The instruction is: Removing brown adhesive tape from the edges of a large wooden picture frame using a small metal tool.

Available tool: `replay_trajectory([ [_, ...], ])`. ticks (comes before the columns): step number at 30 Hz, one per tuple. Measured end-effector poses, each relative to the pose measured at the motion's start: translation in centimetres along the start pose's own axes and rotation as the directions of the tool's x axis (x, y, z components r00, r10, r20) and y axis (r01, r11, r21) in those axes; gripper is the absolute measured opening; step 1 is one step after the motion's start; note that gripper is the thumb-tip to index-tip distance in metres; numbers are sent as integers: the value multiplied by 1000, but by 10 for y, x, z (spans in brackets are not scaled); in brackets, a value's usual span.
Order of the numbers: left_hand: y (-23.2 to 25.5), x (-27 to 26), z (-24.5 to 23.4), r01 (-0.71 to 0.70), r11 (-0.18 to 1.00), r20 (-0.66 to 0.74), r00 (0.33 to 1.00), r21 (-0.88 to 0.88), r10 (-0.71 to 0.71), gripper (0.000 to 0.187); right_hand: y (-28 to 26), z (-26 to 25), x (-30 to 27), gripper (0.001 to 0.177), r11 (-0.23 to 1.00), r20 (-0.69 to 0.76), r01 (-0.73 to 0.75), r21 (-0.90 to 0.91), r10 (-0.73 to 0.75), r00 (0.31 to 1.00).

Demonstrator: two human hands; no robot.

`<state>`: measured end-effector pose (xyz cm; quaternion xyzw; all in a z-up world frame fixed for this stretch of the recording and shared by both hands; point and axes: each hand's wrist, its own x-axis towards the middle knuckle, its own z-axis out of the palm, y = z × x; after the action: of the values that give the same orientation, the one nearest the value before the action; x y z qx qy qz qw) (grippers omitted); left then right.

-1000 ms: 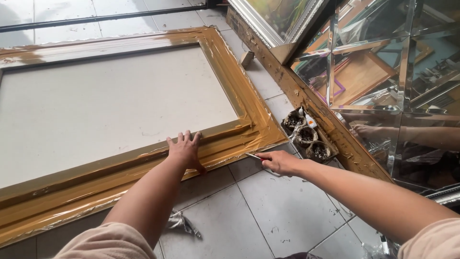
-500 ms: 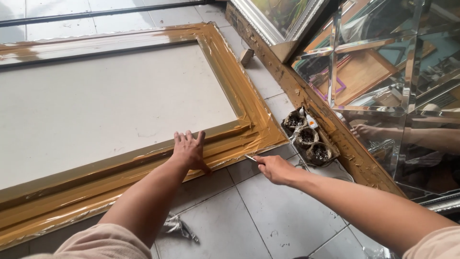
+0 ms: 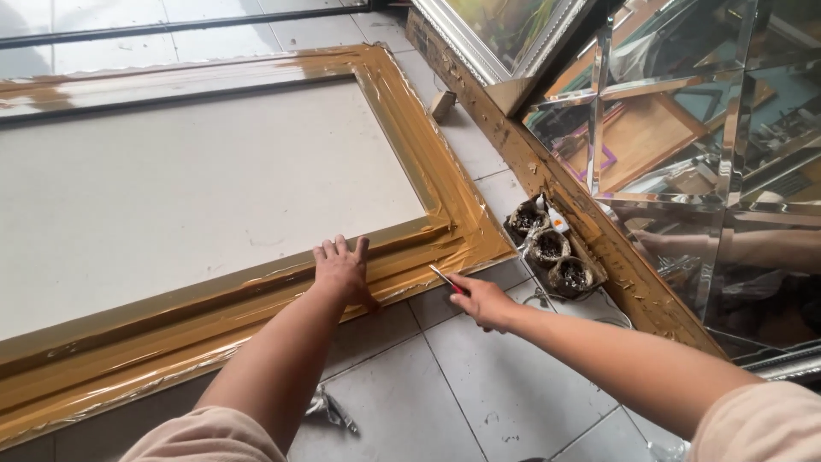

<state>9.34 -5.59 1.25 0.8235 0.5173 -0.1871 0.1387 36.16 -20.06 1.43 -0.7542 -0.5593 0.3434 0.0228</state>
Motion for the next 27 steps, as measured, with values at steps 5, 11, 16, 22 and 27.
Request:
replay_trajectory([
  [5,1,-6,-2,7,993,12,1000,-119,-6,153,23,1,17,53,985,18,-19,173,16,1000],
  [11,1,-3,-1,9,987,18,1000,-161,-7,153,48,-1,32,49,998,43,-54,43,52,998],
  [16,2,0,0,24,989,29,999,-145,-20,158,39,-16,29,48,986,66,-126,110,119,991],
  [22,-2,-5,2,-1,981,-7,1000,-196,-1,146,44,-24,26,47,989,75,-113,91,106,992],
  [27,-2,-10,-2,3,981,-15,1000,-194,-6,144,27,-32,15,47,980,91,-137,141,125,988],
])
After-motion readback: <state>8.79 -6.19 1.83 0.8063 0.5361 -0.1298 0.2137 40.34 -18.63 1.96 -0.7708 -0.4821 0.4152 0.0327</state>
